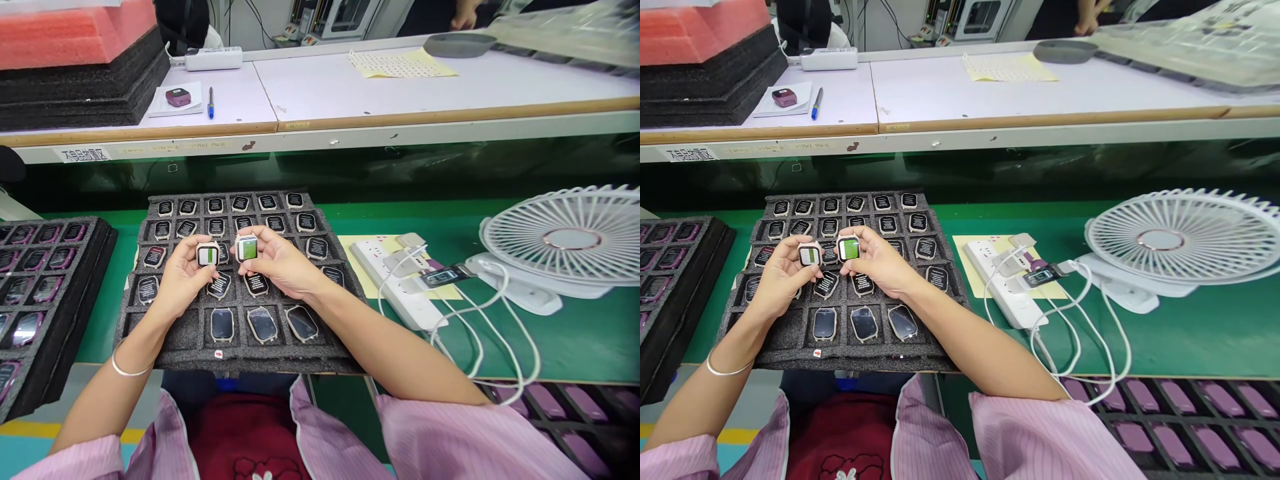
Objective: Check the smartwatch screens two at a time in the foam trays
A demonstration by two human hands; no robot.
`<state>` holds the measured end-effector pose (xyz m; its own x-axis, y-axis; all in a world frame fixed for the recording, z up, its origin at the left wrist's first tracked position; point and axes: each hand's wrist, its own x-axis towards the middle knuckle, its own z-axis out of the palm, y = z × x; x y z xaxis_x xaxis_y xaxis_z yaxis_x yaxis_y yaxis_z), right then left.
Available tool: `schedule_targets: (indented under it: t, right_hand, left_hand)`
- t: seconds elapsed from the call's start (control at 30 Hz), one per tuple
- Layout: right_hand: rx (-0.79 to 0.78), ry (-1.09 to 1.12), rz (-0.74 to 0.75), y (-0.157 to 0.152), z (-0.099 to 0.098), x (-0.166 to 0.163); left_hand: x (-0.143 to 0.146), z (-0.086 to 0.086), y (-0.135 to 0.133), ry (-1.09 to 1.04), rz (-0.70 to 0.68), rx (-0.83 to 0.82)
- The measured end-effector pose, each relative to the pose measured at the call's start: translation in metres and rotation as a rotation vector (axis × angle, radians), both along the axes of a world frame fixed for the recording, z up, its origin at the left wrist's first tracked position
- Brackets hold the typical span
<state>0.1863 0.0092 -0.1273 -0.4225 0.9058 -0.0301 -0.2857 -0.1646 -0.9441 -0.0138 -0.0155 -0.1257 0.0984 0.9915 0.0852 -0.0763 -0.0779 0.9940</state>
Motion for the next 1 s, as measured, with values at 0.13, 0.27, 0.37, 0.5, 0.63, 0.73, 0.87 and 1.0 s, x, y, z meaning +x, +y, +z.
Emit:
schedule_targets:
  t: [0.13,0.27,0.37,0.5,0.63,0.73,0.87,1.0]
  right_hand:
    - [-0.011,-0.002,-0.013,-0.0004,0.0006,0.0013]
    - [-0.025,-0.022,-0.017,0.0002,0.0011,0.0007]
    - [-0.03,-0.018,-0.023,0.0008,0.0009,0.0001]
    - [-0.005,-0.02,-0.023,0.0007,0.0004,0.0009]
    - [0.004,-0.024,-0.014,0.0006,-0.0001,0.0016]
    - [0.004,-0.023,-0.016,0.0011,-0.0013,0.0014]
    - [0.016,-0.004,-0.007,0.0017,-0.0027,0.0005]
    - [0.013,0.018,0.001,0.0019,-0.0025,-0.0006]
  left_hand:
    - [-0.0004,0.0002,-0.0001,0.011,0.008,-0.004]
    - [-0.0015,-0.0009,-0.0003,0.032,0.047,0.0]
    - [-0.0018,-0.0017,-0.0002,0.039,0.067,0.007]
    - [-0.0013,-0.0015,0.0002,0.032,0.065,0.018]
    - [-0.0011,-0.0007,0.0,0.026,0.062,0.029]
    - [-0.0013,-0.0005,0.0001,0.025,0.056,0.036]
    - [-0.0013,-0.0007,0.0008,0.022,0.046,0.043]
    - [-0.0002,-0.0009,0.0012,0.007,0.034,0.042]
